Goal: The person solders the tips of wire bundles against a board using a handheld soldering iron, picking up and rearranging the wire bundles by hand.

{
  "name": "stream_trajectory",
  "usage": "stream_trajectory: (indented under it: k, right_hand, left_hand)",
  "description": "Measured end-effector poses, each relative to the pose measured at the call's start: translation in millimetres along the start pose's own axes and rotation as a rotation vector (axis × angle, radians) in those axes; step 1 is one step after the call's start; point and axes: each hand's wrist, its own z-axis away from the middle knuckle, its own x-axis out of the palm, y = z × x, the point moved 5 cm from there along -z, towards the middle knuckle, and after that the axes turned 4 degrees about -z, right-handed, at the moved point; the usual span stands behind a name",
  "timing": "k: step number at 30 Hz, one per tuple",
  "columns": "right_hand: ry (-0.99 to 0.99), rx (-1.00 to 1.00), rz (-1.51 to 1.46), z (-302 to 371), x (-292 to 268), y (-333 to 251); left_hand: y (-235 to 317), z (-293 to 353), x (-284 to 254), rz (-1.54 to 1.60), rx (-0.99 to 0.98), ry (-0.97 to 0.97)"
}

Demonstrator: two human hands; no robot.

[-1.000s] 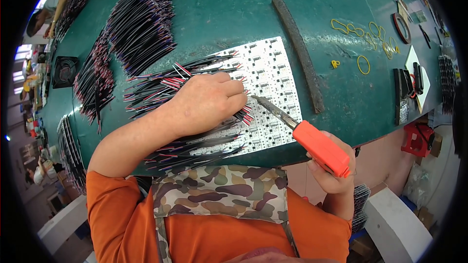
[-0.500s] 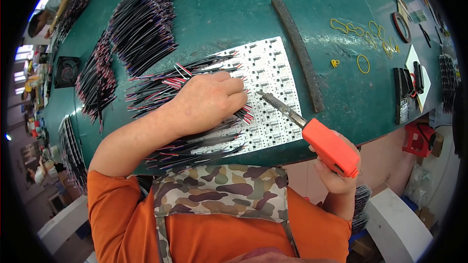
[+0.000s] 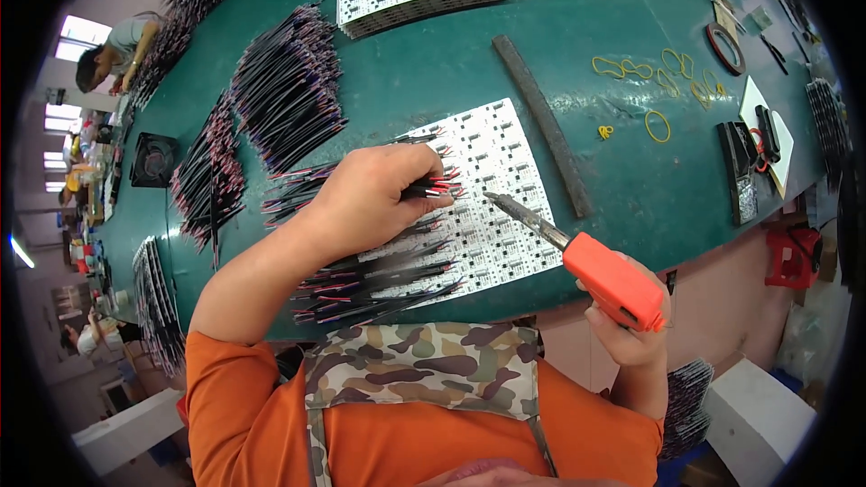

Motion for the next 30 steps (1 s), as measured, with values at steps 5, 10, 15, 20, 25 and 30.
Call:
stream_trajectory:
  k: [5, 10, 15, 20, 25, 30]
  right_hand:
    - [0.06, -0.008, -0.057, 5.7, -0.2, 1.7]
    - [0.062, 0.024, -0.071, 7.4, 0.9, 2.4]
    - [0.094, 0.175, -0.055, 4.1, 5.4, 0.7]
    - [0.01, 0.138, 0.006, 6.7, 3.4, 9.1]
    - [-0.104, 0.11, 0.045, 0.6, 9.4, 10.1]
    - [-0.043, 0.101, 0.03, -7.0, 12.9, 5.3]
  left_hand:
    - [5.2, 9.9, 14.4, -0.085, 0.194, -0.056]
    - [1.5, 15.4, 42.3, -0.179, 0.288, -0.081]
    - [4.1, 17.7, 53.4, -0.327, 0.306, -0.03]
    - [7.1, 19.7, 54.3, -0.337, 0.328, -0.015]
    - [9.8, 21.5, 56.2, -0.348, 0.34, 0.013]
    - [8.9, 20.5, 54.5, -0.341, 0.344, 0.0]
